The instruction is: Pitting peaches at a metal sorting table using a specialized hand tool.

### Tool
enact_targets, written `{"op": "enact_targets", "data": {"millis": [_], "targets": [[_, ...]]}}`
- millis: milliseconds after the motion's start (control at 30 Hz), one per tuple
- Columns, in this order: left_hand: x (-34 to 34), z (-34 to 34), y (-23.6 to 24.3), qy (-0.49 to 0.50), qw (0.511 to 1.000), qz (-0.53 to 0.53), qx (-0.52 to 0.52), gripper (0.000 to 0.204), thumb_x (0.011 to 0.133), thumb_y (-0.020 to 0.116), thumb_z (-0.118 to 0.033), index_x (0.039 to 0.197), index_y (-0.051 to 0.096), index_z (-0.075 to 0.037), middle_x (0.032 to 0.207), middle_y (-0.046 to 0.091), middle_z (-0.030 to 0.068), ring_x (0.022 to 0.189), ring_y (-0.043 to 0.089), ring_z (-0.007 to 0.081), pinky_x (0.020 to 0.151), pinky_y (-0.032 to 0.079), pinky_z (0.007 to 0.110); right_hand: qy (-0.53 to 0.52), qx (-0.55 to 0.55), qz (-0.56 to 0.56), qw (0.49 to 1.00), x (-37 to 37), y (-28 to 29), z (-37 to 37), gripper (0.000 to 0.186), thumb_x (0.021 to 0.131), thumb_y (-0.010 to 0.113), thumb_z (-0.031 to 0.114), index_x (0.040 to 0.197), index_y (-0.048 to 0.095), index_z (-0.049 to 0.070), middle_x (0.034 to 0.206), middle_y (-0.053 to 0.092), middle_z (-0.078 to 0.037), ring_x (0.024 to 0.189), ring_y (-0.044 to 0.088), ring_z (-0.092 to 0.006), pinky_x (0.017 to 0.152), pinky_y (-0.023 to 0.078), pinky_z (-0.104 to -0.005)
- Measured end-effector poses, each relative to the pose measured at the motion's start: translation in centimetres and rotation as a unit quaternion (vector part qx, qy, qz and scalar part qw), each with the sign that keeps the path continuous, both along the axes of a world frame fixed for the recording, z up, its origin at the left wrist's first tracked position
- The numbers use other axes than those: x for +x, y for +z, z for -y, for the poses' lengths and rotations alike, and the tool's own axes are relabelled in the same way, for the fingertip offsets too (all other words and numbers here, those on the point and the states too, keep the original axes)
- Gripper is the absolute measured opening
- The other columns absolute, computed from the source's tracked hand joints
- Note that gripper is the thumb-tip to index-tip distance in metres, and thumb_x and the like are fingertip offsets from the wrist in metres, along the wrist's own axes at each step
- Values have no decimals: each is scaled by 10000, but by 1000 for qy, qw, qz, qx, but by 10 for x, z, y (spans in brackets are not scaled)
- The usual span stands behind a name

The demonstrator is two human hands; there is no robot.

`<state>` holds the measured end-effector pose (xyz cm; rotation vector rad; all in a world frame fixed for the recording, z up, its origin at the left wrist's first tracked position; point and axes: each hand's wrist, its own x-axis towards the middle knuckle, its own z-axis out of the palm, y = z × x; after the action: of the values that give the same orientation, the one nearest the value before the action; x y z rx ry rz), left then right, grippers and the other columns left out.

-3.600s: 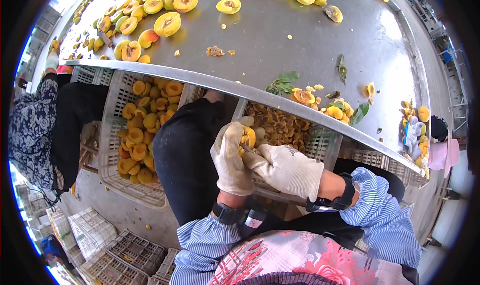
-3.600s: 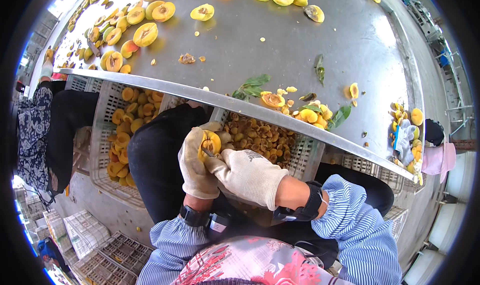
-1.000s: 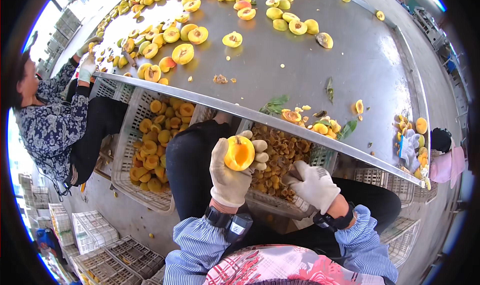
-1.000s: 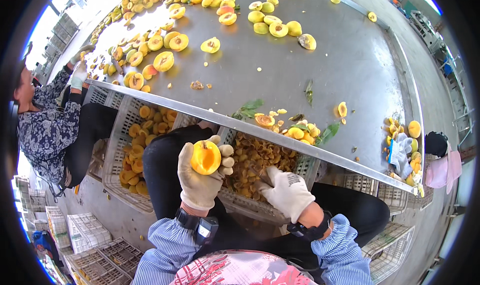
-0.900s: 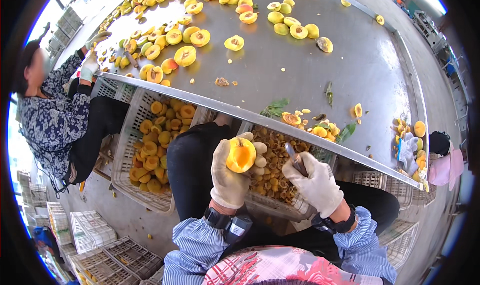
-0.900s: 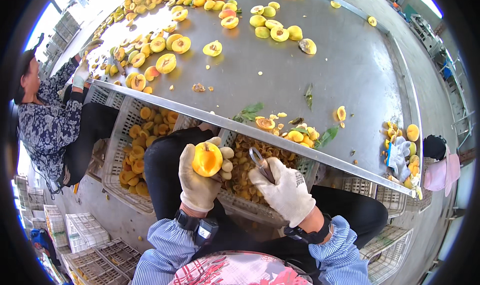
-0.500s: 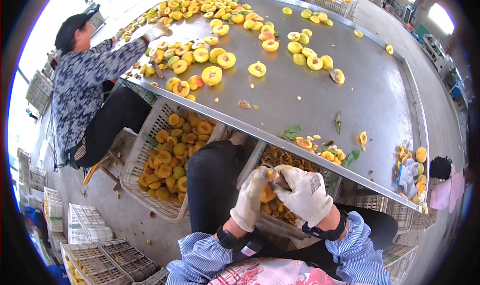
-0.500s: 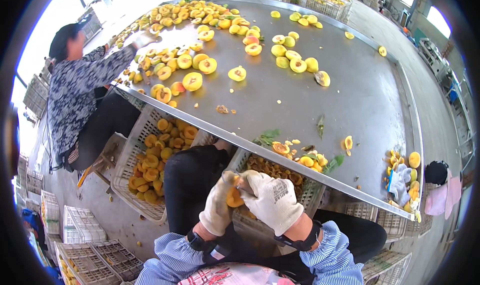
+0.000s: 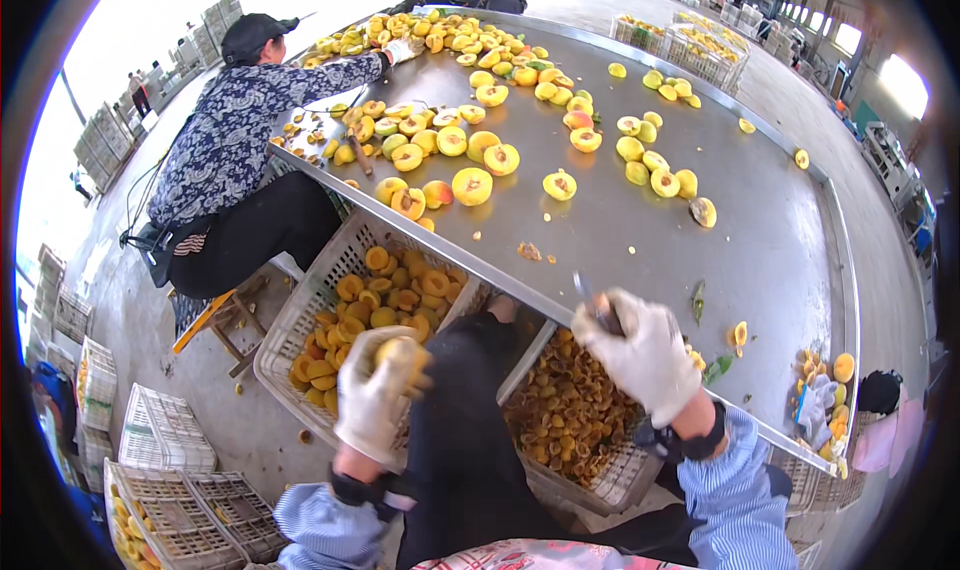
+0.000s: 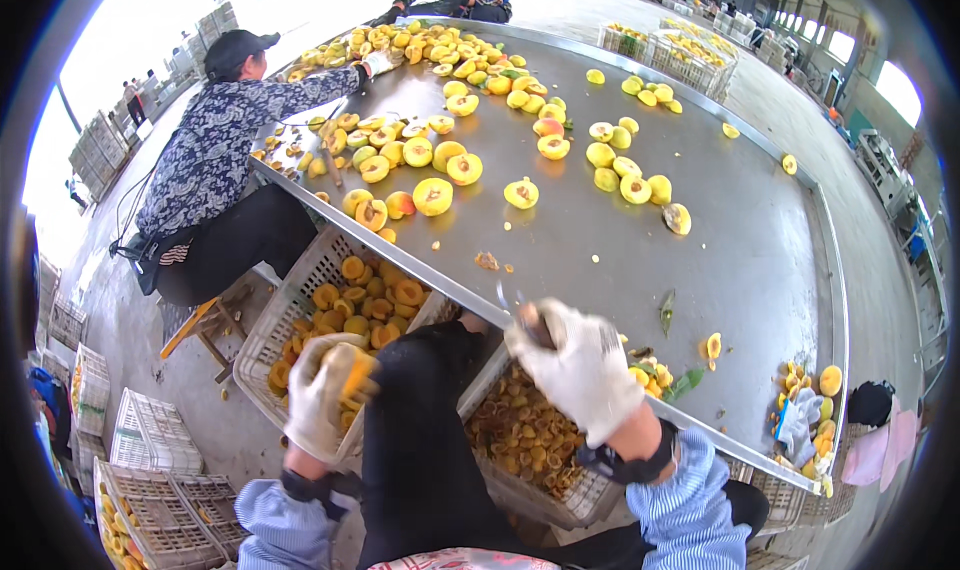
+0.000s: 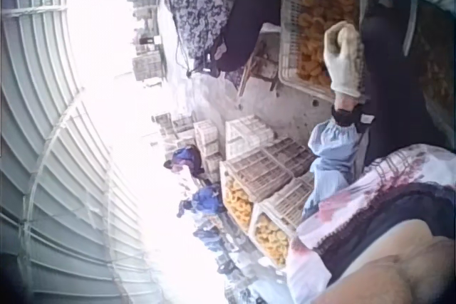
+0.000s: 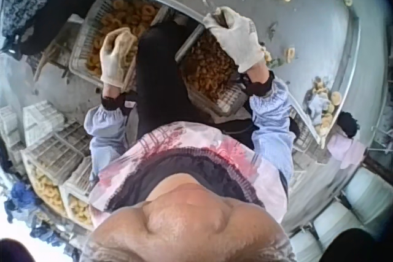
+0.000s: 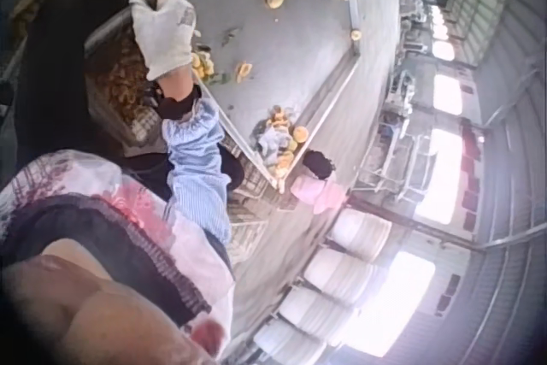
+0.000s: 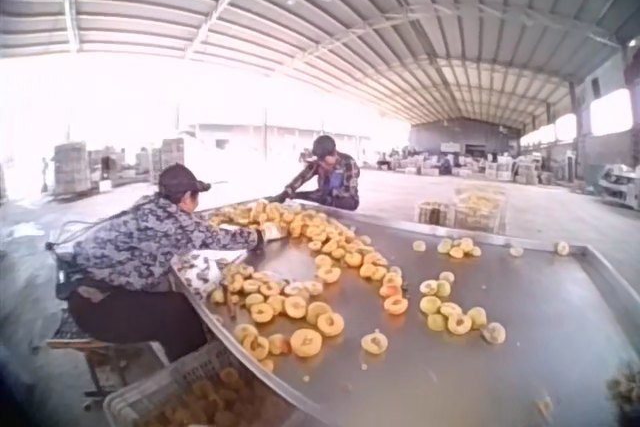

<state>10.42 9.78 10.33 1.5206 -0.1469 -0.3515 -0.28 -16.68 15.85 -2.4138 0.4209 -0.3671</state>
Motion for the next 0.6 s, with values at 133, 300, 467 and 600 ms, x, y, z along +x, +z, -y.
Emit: {"op": "enact_targets", "data": {"millis": [133, 300, 467, 600], "targets": [[60, -54, -61, 78, 883, 281, 369, 426, 890, 733, -294, 1210, 641, -28, 1218, 634, 196, 1104, 621, 381, 955, 495, 410, 14, 7, -5, 1000, 120, -4, 26, 397, 841, 713, 291, 1092, 675, -14, 921, 716, -175, 846, 706, -258, 781, 537, -353], [52, -30, -40, 44, 997, 41, 53, 372, 952, 669, -175, 1258, 626, 33, 1172, 667, 75, 1056, 609, 130, 942, 482, 279, 137, -177, -65, 973, 258, -51, 36, 621, 812, 718, 303, 1342, 515, 52, 1190, 660, -230, 1115, 643, -375, 958, 499, -432], [58, 11, -20, 43, 993, -26, -108, 359, 984, 605, -180, 1274, 614, 31, 1147, 696, 115, 1029, 659, 179, 919, 513, 305, 146, -157, -134, 968, 285, -64, 40, 571, 810, 704, 364, 1243, 565, 19, 1238, 635, -255, 1152, 617, -398, 977, 495, -425], [37, 42, -5, 6, 983, -29, -182, 443, 996, 580, -171, 1391, 514, 20, 1313, 606, 143, 1129, 618, 203, 973, 498, 327, 97, 122, -102, 982, 225, -38, 38, 625, 769, 793, 397, 1176, 609, -39, 1070, 705, -160, 995, 675, -250, 875, 523, -348]]}}
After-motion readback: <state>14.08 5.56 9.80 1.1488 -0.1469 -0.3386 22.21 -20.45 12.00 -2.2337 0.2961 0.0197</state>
